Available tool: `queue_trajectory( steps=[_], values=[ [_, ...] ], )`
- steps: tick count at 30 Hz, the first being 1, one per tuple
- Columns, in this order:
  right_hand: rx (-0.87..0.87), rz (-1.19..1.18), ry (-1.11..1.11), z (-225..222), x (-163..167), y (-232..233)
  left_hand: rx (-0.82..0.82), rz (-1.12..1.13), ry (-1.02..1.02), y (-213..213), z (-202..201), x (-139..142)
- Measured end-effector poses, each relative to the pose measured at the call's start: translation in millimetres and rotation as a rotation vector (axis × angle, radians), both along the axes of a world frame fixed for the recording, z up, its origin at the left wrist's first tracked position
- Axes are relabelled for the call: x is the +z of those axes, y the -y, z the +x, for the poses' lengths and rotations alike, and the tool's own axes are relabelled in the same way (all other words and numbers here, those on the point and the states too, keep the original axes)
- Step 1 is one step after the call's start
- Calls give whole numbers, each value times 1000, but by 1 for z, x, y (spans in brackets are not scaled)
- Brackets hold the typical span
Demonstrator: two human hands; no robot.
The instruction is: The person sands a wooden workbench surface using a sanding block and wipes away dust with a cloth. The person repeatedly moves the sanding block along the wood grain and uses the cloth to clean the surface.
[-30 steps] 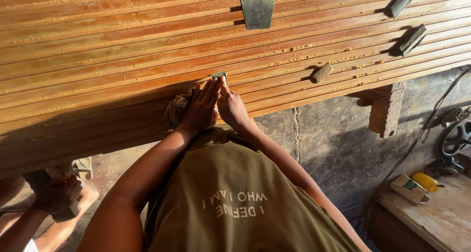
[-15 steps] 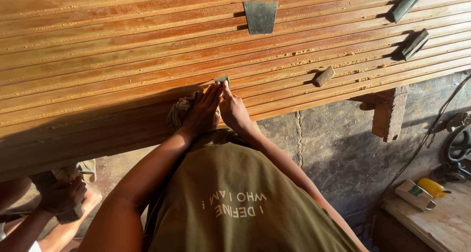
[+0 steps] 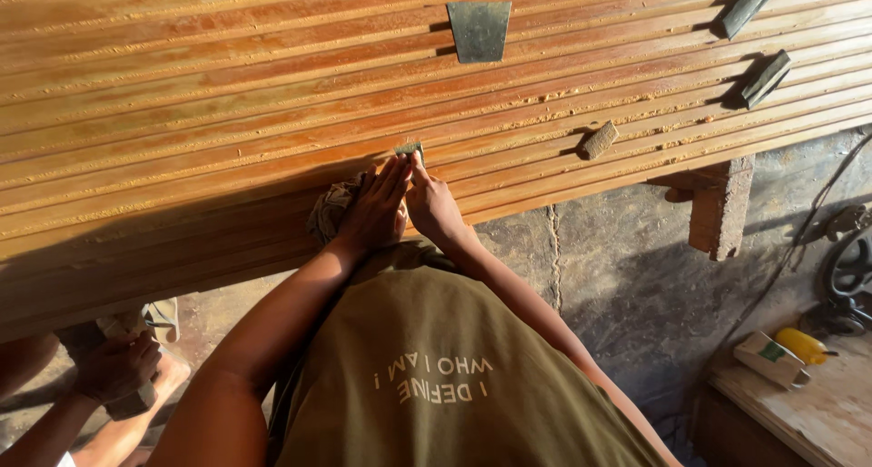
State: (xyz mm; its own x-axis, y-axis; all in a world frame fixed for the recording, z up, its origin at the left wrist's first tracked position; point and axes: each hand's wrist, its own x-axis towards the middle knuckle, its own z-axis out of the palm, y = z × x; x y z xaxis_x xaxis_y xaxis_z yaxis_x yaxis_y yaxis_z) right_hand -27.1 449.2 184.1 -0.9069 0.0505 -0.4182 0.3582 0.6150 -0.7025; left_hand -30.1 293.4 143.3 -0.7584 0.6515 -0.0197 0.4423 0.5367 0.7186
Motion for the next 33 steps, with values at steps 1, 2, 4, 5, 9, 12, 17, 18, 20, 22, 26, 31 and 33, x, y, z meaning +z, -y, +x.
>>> queue_trajectory(
  steps=[1, 2, 4, 5, 9, 12, 17, 18, 20, 22, 26, 31, 33],
  values=[
    [-2, 5, 20, 0, 0, 0, 7, 11, -13, 0, 1, 0],
    [-9, 12, 47, -1, 0, 0, 2, -1, -9, 0, 1, -1],
    [-7, 15, 63, 0, -1, 0, 0, -24, 12, 1, 2, -2],
    [1, 5, 48, 0, -1, 0, -4, -21, 6, 1, 2, -3],
    [37, 59, -37, 0, -3, -1, 0, -13, -13, 1, 1, -6],
    [-13, -28, 50, -1, -2, 0, 3, 21, 1, 2, 0, -7],
    [2, 35, 38, -4, 0, 2, 13, 25, -38, 2, -2, -6],
    [-22, 18, 83, -5, 0, 3, 26, 24, -30, 2, -2, -5],
    [15, 11, 61, -6, 1, 3, 21, 9, -9, 3, -2, -4],
    [42, 22, 11, -8, 0, 2, -14, -3, -21, 3, -3, -4],
    [37, 27, -24, -7, -1, 2, 13, -25, -55, 3, -3, -6],
    [20, 46, -80, -8, -1, 3, 14, 14, -62, 2, -3, -9],
    [-4, 25, 38, -9, -1, 4, 16, 26, -28, 2, -2, -9]
  ],
)
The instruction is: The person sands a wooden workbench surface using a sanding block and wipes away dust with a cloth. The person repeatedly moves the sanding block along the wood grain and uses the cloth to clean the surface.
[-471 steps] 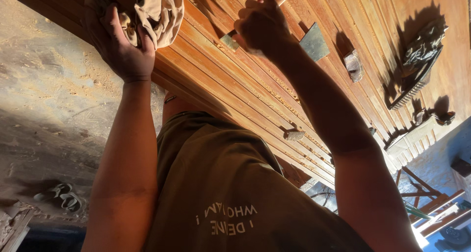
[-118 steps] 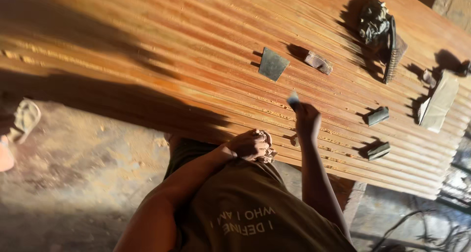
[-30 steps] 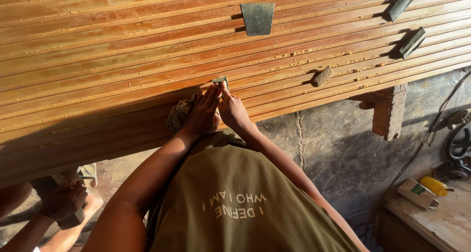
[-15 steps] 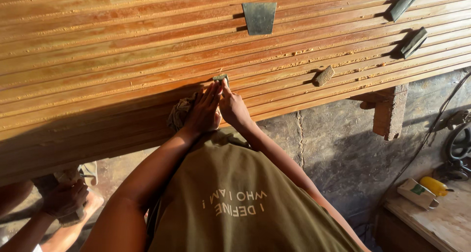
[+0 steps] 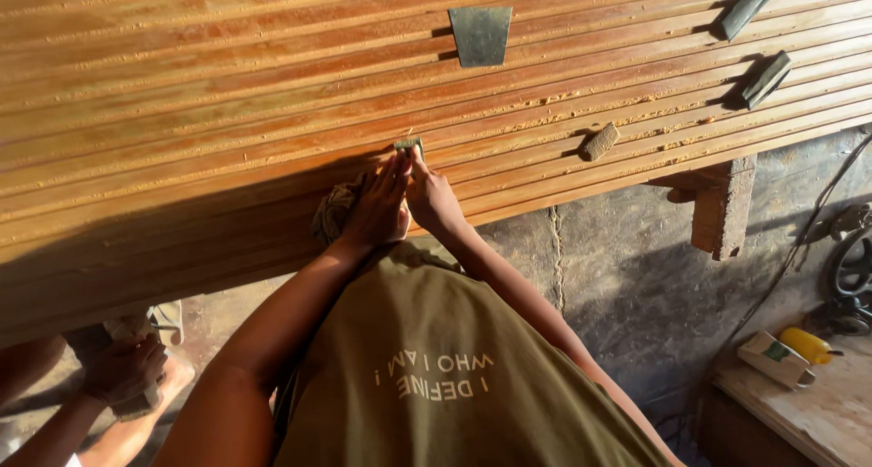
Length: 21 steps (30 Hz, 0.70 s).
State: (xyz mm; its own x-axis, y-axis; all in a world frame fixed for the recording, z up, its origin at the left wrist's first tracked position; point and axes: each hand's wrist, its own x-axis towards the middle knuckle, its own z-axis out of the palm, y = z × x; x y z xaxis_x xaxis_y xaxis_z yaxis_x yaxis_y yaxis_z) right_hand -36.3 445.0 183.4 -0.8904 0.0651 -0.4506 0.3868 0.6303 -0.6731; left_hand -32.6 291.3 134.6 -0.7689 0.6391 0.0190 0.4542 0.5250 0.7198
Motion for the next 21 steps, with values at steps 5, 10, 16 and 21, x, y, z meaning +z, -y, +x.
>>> queue_trajectory(
  steps=[5, 10, 16, 21],
  values=[
    [45, 34, -72, -3, 3, 0, -4, -6, -4, 1, 0, 6],
    [15, -22, 8, 1, 4, 0, -8, -2, -13, 2, 0, 7],
    [-2, 12, -5, 0, 6, 3, 32, 0, -19, 0, 2, 5],
    [6, 54, 36, -3, 8, 4, 25, 13, -42, 2, 2, 11]
  ],
)
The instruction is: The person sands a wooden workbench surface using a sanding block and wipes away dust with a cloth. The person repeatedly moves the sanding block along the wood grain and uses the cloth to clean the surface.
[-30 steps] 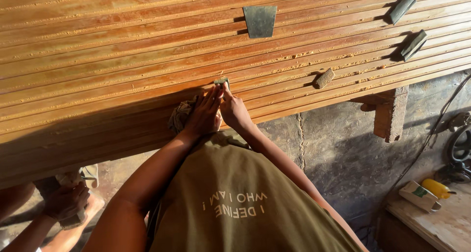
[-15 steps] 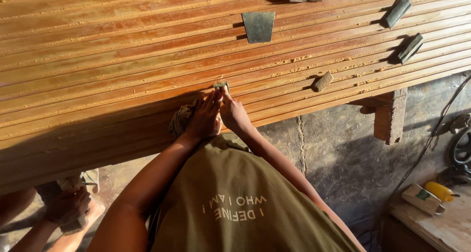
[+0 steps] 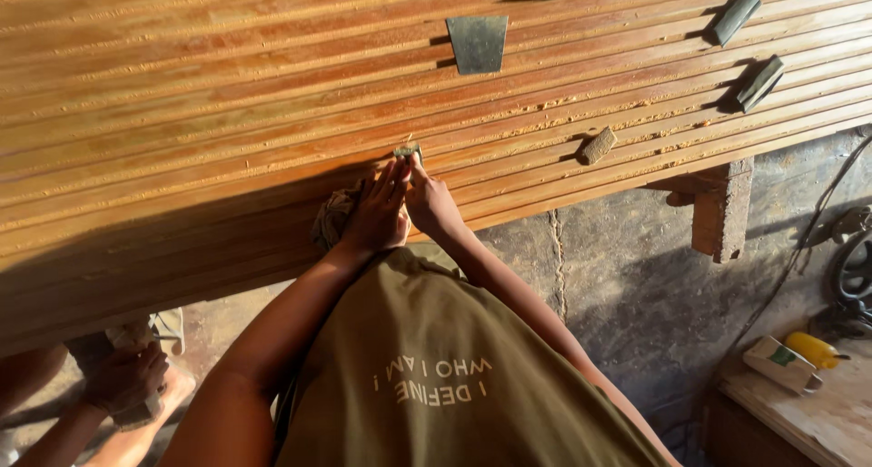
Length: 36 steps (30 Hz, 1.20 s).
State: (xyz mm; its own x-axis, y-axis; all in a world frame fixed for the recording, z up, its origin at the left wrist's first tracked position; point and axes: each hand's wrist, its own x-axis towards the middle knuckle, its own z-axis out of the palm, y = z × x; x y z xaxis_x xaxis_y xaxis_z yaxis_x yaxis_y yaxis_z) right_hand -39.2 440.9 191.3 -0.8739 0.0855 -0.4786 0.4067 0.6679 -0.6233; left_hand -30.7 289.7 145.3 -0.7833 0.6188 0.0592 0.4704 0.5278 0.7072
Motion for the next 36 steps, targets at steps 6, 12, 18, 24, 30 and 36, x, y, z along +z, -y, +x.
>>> queue_trajectory(
  steps=[6, 12, 18, 24, 30, 36],
  values=[
    [45, -5, -53, 2, 0, 1, 0, -27, 16, 1, -1, 6],
    [14, -21, -47, 0, 6, 4, -1, -6, -8, 1, 0, 1],
    [-46, -12, 48, -3, 7, 6, 2, -49, 33, 4, -1, 2],
    [-64, -1, 10, -2, 6, 8, -5, -13, 16, 3, -3, 2],
    [-27, 25, -14, -3, 8, 7, -7, -40, 24, 3, 0, 5],
    [-5, -36, -101, -1, 7, 5, -27, -79, -13, 0, -2, 5]
  ],
)
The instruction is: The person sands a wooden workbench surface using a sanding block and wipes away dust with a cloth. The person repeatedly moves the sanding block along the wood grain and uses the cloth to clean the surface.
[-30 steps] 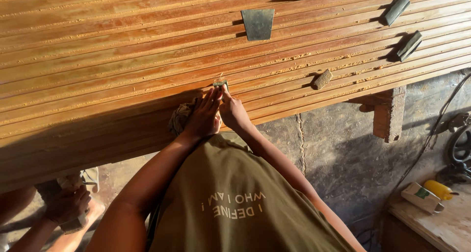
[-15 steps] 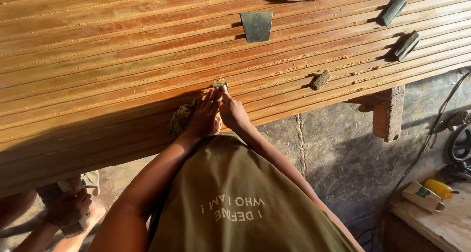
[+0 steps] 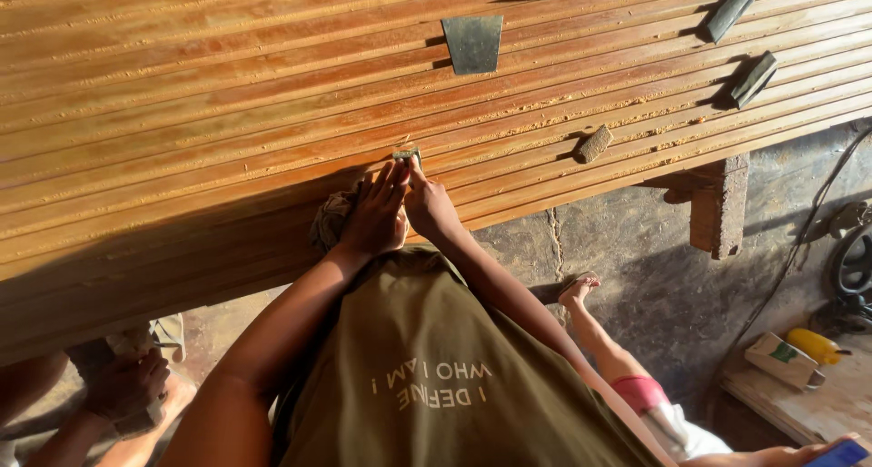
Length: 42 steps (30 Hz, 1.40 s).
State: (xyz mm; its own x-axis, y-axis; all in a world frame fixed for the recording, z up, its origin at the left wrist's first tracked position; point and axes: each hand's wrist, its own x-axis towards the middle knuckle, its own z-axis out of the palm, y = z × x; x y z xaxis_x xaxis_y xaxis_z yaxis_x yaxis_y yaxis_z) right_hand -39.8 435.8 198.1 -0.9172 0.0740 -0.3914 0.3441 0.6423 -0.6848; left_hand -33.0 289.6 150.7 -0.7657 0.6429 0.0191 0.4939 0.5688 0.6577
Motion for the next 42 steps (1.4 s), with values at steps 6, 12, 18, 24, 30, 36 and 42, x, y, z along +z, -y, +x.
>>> queue_trajectory(
  steps=[6, 12, 18, 24, 30, 36, 42],
  values=[
    [2, 56, 131, 0, 3, 1, -6, 9, 60, 2, 3, 2],
    [-71, -61, 12, 2, 3, 4, 24, 42, 21, 4, 3, 1],
    [-23, -9, 57, 2, 5, 8, 24, 13, 79, 9, 5, 0],
    [15, 29, 20, -3, -1, 10, 19, 10, 19, 8, 0, 1],
    [-71, 28, -17, 25, -5, -12, 92, -31, 74, 43, -2, 27],
    [-482, -81, 227, 65, -2, -80, 105, -120, -12, 116, 23, 23],
    [-377, -75, 102, 76, -10, -172, 938, 512, 259, 67, -3, -40]
  ],
)
